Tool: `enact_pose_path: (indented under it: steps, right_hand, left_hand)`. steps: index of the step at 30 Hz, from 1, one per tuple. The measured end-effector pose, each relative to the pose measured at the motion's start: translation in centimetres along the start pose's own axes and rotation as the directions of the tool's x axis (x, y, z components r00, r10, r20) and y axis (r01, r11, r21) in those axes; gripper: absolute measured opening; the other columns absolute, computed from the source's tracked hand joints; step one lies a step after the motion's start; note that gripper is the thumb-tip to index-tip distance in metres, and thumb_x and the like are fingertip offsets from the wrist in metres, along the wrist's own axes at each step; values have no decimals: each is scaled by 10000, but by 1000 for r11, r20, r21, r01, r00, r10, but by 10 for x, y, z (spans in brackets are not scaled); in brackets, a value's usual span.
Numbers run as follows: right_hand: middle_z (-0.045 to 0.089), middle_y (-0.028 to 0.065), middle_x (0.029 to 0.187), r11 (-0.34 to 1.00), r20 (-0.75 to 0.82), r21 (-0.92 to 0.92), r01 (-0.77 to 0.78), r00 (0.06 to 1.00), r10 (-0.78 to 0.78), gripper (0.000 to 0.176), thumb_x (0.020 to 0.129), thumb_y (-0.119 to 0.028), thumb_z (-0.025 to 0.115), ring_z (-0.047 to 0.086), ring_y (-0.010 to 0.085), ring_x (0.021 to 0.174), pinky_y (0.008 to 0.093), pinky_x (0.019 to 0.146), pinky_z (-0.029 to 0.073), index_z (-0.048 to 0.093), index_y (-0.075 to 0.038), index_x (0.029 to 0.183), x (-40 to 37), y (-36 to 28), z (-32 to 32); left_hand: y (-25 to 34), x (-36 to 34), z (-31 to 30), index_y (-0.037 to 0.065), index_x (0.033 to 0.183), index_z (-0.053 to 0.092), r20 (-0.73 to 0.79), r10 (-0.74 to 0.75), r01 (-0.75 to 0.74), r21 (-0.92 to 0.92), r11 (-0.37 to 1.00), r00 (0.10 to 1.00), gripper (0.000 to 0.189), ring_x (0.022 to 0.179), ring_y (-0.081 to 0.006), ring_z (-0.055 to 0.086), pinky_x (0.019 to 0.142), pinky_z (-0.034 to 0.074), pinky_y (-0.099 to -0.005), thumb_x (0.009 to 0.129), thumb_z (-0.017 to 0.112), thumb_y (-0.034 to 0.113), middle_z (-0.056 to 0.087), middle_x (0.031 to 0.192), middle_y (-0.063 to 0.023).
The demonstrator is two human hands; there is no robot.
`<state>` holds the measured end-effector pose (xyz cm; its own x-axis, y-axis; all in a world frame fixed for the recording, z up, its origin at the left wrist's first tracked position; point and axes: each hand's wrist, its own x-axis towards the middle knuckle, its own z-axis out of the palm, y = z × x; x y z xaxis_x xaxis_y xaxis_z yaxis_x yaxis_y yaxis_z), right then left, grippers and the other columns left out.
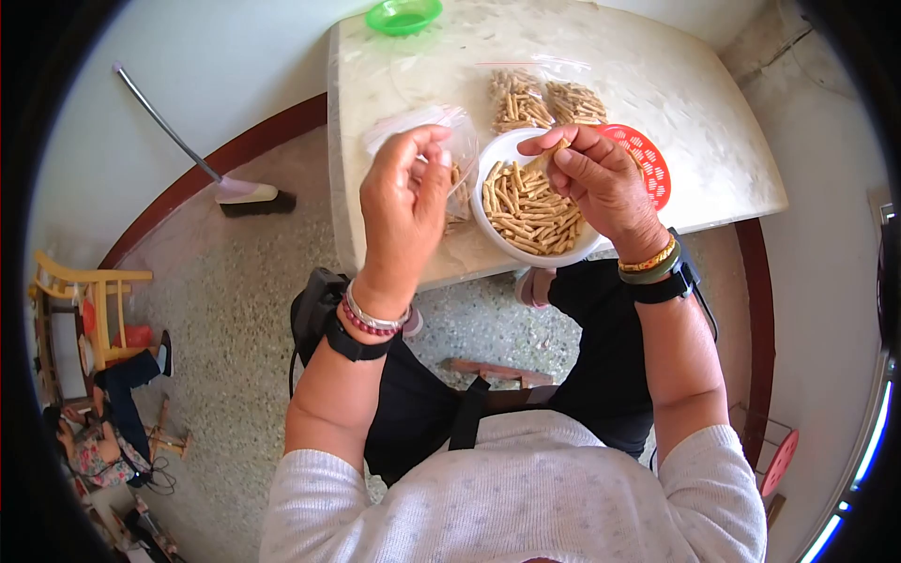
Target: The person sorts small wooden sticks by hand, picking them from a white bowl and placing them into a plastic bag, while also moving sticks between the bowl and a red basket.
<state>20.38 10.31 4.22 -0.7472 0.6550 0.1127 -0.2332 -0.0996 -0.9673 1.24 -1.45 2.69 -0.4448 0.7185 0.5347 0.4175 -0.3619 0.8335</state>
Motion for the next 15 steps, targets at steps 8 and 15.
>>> enact_pose_path:
  steps: [8,15]
  right_hand:
    - [610,-29,832,1000,-117,-19,-13,993,11,77,913,-126,648,461,22,669,180,610,393,630,-67,959,16,10,13]
    - [638,-22,871,902,-66,-379,208,966,-251,146,906,-48,625,548,42,798,202,708,460,632,-8,1047,45,32,47]
  left_hand:
    - [-37,18,-14,-11,1078,610,54,-263,244,237,941,963,401,647,-136,553,594,484,-275,837,726,288,594,824,-85]
    - [-51,19,-11,-15,1087,610,109,-379,359,169,918,919,278,617,-94,553,562,448,-235,857,647,138,610,749,-43]
